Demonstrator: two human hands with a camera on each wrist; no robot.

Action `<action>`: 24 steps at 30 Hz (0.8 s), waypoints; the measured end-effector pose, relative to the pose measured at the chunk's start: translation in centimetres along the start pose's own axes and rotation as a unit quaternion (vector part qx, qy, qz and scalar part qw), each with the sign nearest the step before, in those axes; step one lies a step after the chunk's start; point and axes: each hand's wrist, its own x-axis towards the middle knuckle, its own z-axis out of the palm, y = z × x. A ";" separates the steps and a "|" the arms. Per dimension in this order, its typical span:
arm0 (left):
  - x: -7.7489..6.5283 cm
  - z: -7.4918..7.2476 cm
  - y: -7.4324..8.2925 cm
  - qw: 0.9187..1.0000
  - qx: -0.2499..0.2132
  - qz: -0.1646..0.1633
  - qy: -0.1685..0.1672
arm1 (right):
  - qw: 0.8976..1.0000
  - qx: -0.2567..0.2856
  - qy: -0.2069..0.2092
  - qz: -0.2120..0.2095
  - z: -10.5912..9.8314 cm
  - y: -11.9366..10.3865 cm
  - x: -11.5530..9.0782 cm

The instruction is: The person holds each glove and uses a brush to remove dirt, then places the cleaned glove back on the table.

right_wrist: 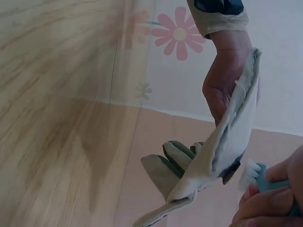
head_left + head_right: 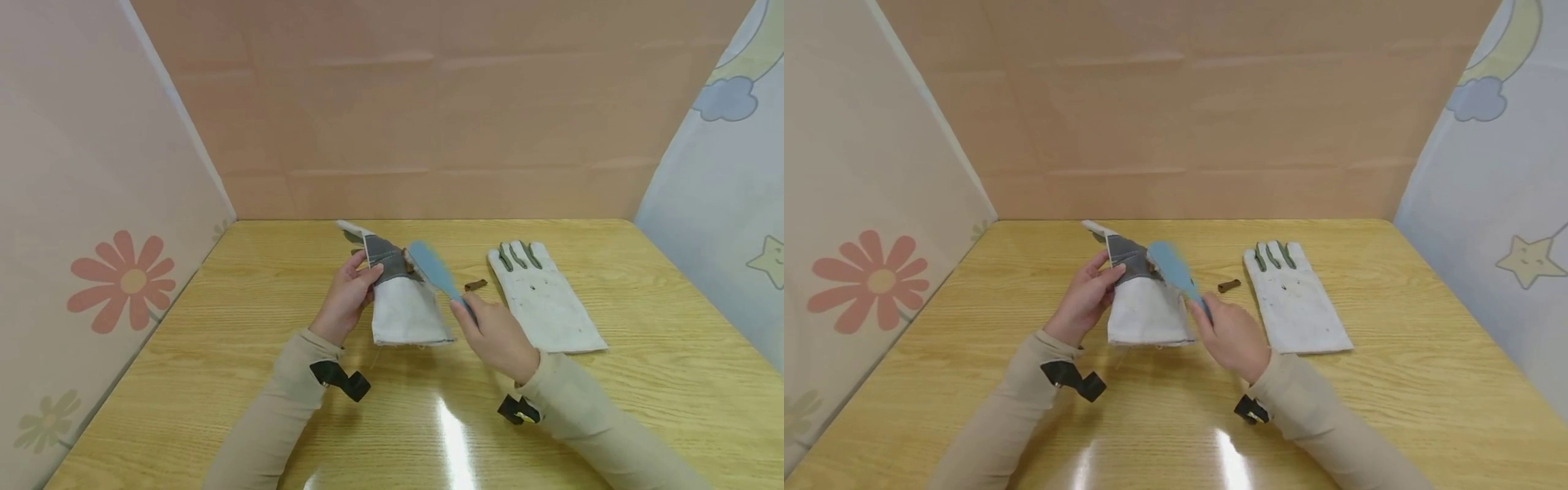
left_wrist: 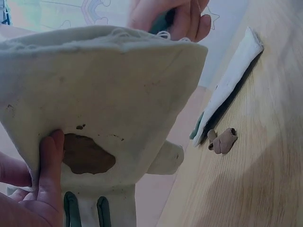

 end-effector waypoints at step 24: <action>0.1 -0.9 0.6 1.000 0.006 0.006 0.019 | 0.999 -0.039 0.007 0.022 -0.7 0.7 -0.3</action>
